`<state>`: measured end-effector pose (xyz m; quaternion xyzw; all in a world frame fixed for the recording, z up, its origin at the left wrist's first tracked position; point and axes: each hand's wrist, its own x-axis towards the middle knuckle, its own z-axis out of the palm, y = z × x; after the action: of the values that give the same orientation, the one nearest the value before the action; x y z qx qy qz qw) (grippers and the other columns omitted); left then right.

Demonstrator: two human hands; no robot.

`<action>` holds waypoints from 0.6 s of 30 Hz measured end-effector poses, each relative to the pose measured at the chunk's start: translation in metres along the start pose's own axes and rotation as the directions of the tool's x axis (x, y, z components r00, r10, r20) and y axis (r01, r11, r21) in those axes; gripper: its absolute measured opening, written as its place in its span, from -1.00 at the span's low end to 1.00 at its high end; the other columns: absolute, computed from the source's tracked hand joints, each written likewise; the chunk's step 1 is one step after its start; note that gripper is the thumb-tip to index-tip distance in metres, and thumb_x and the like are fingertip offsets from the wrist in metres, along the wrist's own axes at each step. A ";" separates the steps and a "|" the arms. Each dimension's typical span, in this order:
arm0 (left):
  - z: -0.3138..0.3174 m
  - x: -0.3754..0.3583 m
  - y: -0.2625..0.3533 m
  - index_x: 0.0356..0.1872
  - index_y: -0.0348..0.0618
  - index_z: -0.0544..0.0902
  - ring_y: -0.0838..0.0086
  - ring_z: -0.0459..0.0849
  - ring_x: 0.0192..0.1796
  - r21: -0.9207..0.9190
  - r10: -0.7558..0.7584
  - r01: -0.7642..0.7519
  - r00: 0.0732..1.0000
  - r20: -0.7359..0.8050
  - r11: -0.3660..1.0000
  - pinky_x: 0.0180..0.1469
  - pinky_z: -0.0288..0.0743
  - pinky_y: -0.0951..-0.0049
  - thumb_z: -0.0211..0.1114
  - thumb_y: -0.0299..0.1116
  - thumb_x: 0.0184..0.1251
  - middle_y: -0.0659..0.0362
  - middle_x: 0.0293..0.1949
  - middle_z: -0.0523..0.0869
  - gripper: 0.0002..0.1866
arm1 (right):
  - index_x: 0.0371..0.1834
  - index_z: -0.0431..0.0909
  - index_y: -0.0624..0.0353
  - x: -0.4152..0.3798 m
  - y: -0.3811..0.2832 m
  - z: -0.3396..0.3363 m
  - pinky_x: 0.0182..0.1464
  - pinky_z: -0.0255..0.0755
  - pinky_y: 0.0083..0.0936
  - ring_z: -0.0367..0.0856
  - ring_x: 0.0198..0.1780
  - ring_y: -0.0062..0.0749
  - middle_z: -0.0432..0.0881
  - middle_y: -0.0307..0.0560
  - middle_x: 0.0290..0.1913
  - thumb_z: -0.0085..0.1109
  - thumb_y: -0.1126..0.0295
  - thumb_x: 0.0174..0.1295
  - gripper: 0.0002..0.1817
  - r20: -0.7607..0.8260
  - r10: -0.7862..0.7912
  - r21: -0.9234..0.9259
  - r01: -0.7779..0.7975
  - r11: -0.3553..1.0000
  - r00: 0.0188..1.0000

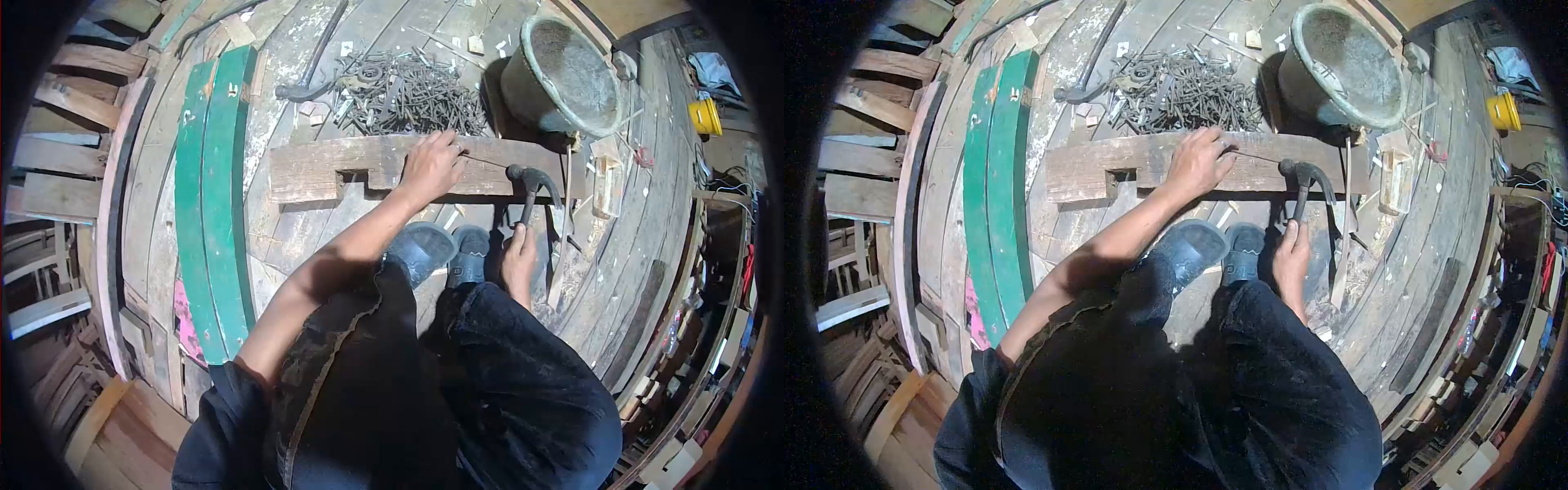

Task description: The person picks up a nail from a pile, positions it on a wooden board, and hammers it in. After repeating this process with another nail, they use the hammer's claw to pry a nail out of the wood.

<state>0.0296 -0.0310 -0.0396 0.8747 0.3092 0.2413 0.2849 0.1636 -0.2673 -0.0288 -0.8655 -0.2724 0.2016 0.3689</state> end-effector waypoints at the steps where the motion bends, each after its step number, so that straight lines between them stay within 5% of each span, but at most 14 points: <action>1: 0.002 -0.001 -0.001 -0.05 -0.17 0.78 0.06 0.66 0.14 0.022 0.039 -0.038 0.997 -0.065 0.999 0.22 0.51 0.04 0.42 -0.27 0.31 0.01 0.00 0.69 -0.73 | -0.07 0.51 0.26 0.000 -0.001 0.000 -0.28 0.42 -0.21 0.53 -0.41 -0.22 0.54 0.03 -0.46 -0.07 0.13 0.70 -0.62 -0.013 0.025 0.007 -0.025 1.000 1.000; 5: 0.000 -0.002 0.002 0.05 -0.09 0.78 0.03 0.67 0.13 0.028 0.076 -0.073 0.985 -0.155 0.997 0.23 0.53 0.03 0.47 -0.28 0.27 0.00 -0.05 0.69 -0.66 | -0.04 0.53 0.27 0.004 0.009 -0.003 -0.25 0.42 -0.21 0.53 -0.38 -0.22 0.54 0.05 -0.44 -0.12 0.12 0.71 -0.60 -0.027 -0.008 0.002 0.008 1.000 1.000; 11: 0.001 -0.001 -0.003 -0.09 -0.17 0.74 0.02 0.69 0.04 -0.010 0.071 -0.073 0.988 -0.134 0.997 0.12 0.58 0.06 0.42 -0.35 0.32 0.02 -0.10 0.68 -0.80 | -0.10 0.58 0.35 0.002 0.044 -0.003 -0.11 0.44 -0.31 0.54 -0.25 -0.28 0.58 0.04 -0.30 -0.17 0.11 0.73 -0.51 0.024 0.081 -0.042 -0.080 0.996 0.996; 14: 0.005 0.000 -0.005 -0.11 -0.19 0.74 0.04 0.70 0.01 -0.008 0.068 -0.070 0.988 -0.138 0.998 0.09 0.57 0.06 0.41 -0.37 0.35 0.03 -0.12 0.67 -0.83 | -0.09 0.58 0.24 -0.003 0.041 -0.007 -0.23 0.47 -0.41 0.56 -0.34 -0.37 0.58 -0.11 -0.35 -0.17 0.05 0.73 -0.52 0.038 0.048 0.203 -0.055 0.978 0.998; 16: 0.003 0.000 -0.003 -0.13 -0.19 0.75 0.05 0.70 0.00 0.013 0.068 -0.067 0.985 -0.157 0.998 0.07 0.58 0.08 0.40 -0.38 0.37 0.03 -0.13 0.67 -0.86 | -0.06 0.56 0.16 -0.003 0.036 -0.019 -0.39 0.47 -0.52 0.54 -0.46 -0.49 0.57 -0.22 -0.40 -0.14 -0.07 0.70 -0.50 0.383 0.314 0.455 -0.474 0.754 0.868; 18: 0.001 -0.001 -0.002 -0.15 -0.19 0.76 0.06 0.71 0.00 0.018 0.060 -0.058 0.988 -0.141 0.998 0.08 0.58 0.08 0.40 -0.37 0.37 0.04 -0.14 0.68 -0.86 | -0.06 0.54 0.15 -0.009 0.037 -0.023 -0.45 0.46 -0.54 0.53 -0.50 -0.51 0.56 -0.23 -0.42 -0.12 -0.12 0.68 -0.48 0.387 0.327 0.494 -0.493 0.716 0.862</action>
<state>0.0289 -0.0307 -0.0416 0.8660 0.3045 0.3089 0.2488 0.1811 -0.3063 -0.0407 -0.7142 -0.0454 0.4687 0.5178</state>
